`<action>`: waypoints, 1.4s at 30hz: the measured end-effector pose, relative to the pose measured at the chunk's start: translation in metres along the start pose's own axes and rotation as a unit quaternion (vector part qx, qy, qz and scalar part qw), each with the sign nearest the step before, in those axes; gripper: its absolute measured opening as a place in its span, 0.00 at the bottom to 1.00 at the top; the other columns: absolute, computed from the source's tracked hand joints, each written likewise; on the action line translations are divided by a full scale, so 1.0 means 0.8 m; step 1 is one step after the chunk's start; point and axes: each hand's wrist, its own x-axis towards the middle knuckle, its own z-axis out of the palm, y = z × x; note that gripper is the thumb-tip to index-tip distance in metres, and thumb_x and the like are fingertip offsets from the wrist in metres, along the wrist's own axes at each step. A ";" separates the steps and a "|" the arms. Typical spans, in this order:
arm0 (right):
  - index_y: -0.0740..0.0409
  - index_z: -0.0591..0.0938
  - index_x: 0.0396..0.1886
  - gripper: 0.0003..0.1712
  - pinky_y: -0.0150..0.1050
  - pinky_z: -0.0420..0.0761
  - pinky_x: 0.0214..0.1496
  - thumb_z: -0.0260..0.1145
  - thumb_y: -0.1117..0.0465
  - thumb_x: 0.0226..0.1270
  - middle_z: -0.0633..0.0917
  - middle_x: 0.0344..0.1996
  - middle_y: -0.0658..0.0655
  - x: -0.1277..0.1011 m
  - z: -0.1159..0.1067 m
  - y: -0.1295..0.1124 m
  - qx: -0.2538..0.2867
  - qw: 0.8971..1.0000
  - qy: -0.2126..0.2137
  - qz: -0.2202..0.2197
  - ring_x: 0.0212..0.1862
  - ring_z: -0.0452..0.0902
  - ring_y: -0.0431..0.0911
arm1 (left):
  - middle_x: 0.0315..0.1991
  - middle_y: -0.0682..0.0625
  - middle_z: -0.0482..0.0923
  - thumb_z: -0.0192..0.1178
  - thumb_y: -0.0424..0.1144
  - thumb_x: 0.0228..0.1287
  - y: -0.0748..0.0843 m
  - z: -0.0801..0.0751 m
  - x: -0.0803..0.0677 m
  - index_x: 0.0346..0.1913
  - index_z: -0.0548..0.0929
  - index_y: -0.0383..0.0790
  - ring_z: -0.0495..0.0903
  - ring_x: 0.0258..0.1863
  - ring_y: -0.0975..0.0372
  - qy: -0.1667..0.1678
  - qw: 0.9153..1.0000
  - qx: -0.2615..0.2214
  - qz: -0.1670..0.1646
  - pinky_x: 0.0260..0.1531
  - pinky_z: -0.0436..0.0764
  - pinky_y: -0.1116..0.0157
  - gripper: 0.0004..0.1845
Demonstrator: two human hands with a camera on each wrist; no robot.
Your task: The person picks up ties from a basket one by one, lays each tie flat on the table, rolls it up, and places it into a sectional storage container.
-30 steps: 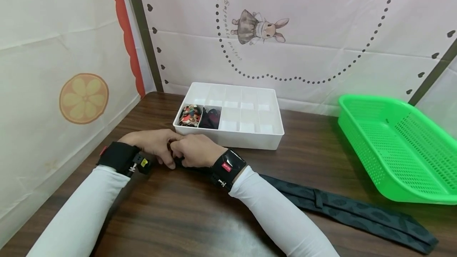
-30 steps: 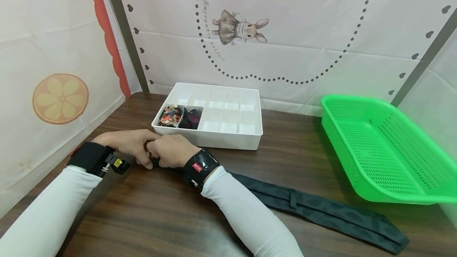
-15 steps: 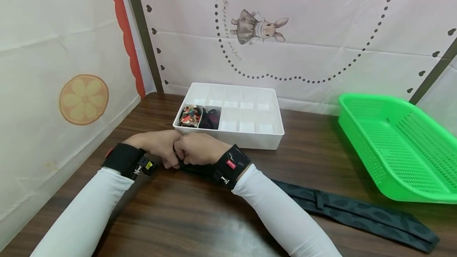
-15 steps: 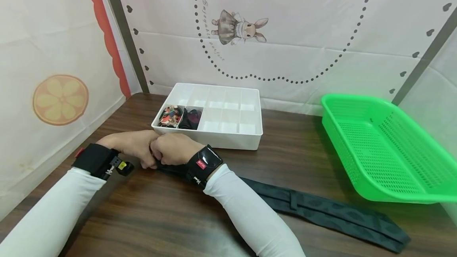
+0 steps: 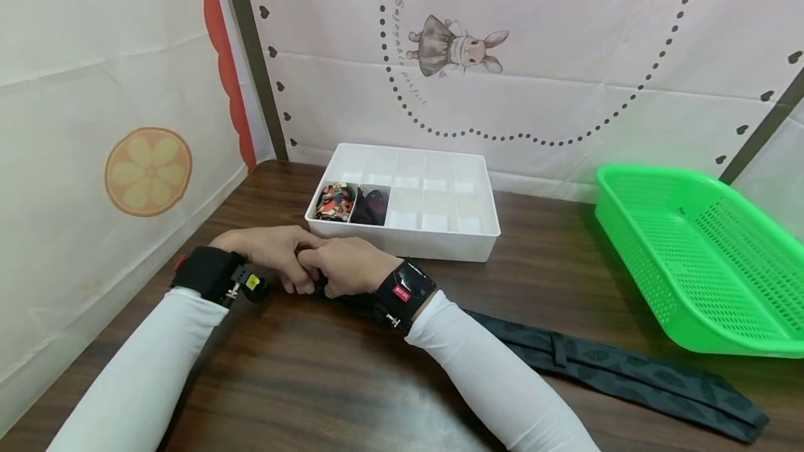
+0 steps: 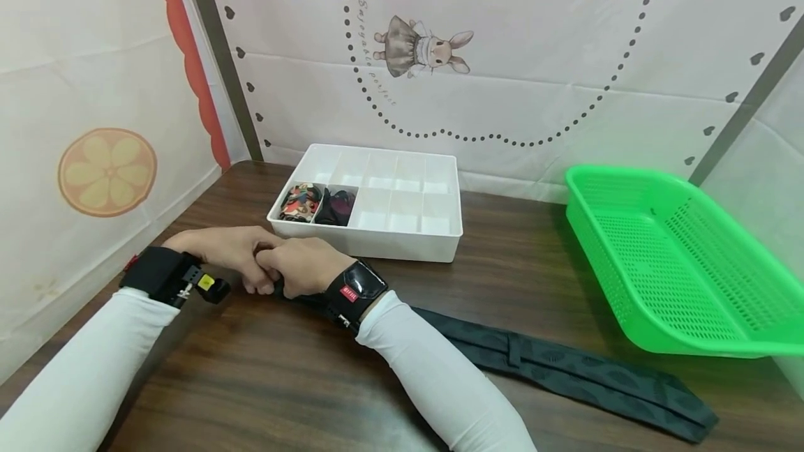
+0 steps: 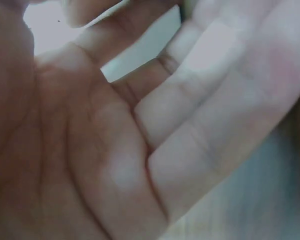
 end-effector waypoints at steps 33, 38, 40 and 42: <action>0.51 0.85 0.46 0.14 0.32 0.70 0.32 0.75 0.67 0.61 0.76 0.23 0.45 -0.010 -0.010 0.020 0.057 0.998 -0.024 -0.010 0.29 0.72 0.38 | 0.32 0.47 0.82 0.74 0.26 0.52 0.006 0.016 0.019 0.48 0.83 0.34 0.83 0.27 0.59 0.022 0.995 0.085 0.041 0.25 0.86 0.63 0.19; 0.49 0.89 0.42 0.11 0.33 0.71 0.35 0.76 0.66 0.62 0.76 0.24 0.44 -0.009 -0.015 0.017 0.026 0.999 -0.022 -0.012 0.31 0.71 0.39 | 0.34 0.49 0.83 0.77 0.28 0.51 0.018 0.016 0.017 0.49 0.83 0.37 0.83 0.28 0.60 0.041 0.991 0.130 0.008 0.26 0.85 0.62 0.21; 0.48 0.90 0.44 0.12 0.33 0.75 0.39 0.77 0.65 0.62 0.79 0.28 0.44 -0.008 -0.013 0.015 0.013 1.000 -0.014 -0.009 0.35 0.73 0.39 | 0.35 0.49 0.82 0.78 0.30 0.52 0.019 0.015 0.015 0.49 0.83 0.38 0.83 0.29 0.60 0.040 0.991 0.127 0.004 0.26 0.85 0.61 0.21; 0.47 0.91 0.44 0.12 0.33 0.78 0.43 0.79 0.64 0.62 0.83 0.32 0.44 -0.007 -0.011 0.014 0.004 1.000 -0.004 -0.007 0.38 0.75 0.39 | 0.35 0.49 0.82 0.80 0.33 0.52 0.017 0.012 0.013 0.49 0.83 0.39 0.82 0.29 0.59 0.038 0.992 0.123 0.010 0.26 0.84 0.60 0.22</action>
